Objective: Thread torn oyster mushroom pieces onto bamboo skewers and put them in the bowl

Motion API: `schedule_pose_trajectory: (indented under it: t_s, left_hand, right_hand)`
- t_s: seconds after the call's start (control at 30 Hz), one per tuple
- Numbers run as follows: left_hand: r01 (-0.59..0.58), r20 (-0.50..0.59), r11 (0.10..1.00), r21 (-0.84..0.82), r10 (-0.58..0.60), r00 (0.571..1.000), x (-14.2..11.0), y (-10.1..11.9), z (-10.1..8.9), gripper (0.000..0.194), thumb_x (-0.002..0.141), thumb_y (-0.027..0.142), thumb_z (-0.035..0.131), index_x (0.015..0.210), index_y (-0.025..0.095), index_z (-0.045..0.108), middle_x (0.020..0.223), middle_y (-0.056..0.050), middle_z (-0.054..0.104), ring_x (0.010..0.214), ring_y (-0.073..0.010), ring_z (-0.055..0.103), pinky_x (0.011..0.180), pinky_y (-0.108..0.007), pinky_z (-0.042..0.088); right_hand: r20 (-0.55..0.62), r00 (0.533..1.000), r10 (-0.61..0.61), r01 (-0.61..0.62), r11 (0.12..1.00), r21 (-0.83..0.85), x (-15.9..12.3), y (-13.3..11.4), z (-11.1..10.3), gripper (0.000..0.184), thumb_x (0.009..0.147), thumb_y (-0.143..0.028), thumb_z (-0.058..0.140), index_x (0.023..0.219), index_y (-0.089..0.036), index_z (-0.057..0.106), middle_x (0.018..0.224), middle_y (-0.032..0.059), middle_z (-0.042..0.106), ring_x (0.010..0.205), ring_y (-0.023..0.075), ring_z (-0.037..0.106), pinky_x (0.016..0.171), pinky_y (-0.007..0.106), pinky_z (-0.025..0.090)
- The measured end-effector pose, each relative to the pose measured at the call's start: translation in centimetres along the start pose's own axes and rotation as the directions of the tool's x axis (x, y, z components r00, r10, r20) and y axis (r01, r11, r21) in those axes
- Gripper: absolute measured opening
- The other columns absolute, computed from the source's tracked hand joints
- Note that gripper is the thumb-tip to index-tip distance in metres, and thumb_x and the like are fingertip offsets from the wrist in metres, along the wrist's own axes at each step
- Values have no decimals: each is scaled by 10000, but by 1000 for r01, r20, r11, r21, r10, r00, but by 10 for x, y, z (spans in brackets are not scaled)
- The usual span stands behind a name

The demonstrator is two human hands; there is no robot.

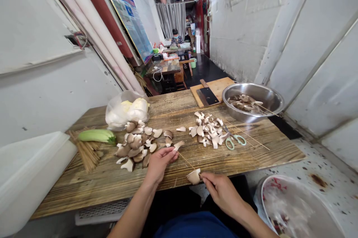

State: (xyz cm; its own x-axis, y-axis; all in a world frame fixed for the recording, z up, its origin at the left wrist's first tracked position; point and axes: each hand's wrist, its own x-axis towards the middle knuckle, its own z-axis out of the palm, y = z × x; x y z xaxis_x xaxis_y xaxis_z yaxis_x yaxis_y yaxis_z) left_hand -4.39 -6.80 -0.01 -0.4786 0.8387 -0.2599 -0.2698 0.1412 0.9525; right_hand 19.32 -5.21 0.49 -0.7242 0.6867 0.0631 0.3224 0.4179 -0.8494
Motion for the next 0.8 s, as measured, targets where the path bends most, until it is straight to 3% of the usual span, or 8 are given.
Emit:
schedule_pose_trajectory:
  t_s: [0.37,0.8]
  left_hand:
    - [4,-15,997,-74,-5,1000,-1,5,2,350,532,295,801,770,96,641,672,-62,696,593,-108,632,623,-218,508]
    - [-77,-54,997,11,78,996,2,2,-1,307,562,317,774,763,104,680,624,-34,663,567,-98,595,582,-207,479]
  right_hand:
    - [-35,999,-11,12,1000,8,-1,4,0,306,940,-292,383,1061,-208,651,904,40,690,804,155,632,743,227,450]
    - [-31,999,-15,15,1000,-15,0,-1,-4,322,938,-300,379,1071,-209,658,969,62,700,843,171,646,769,239,465]
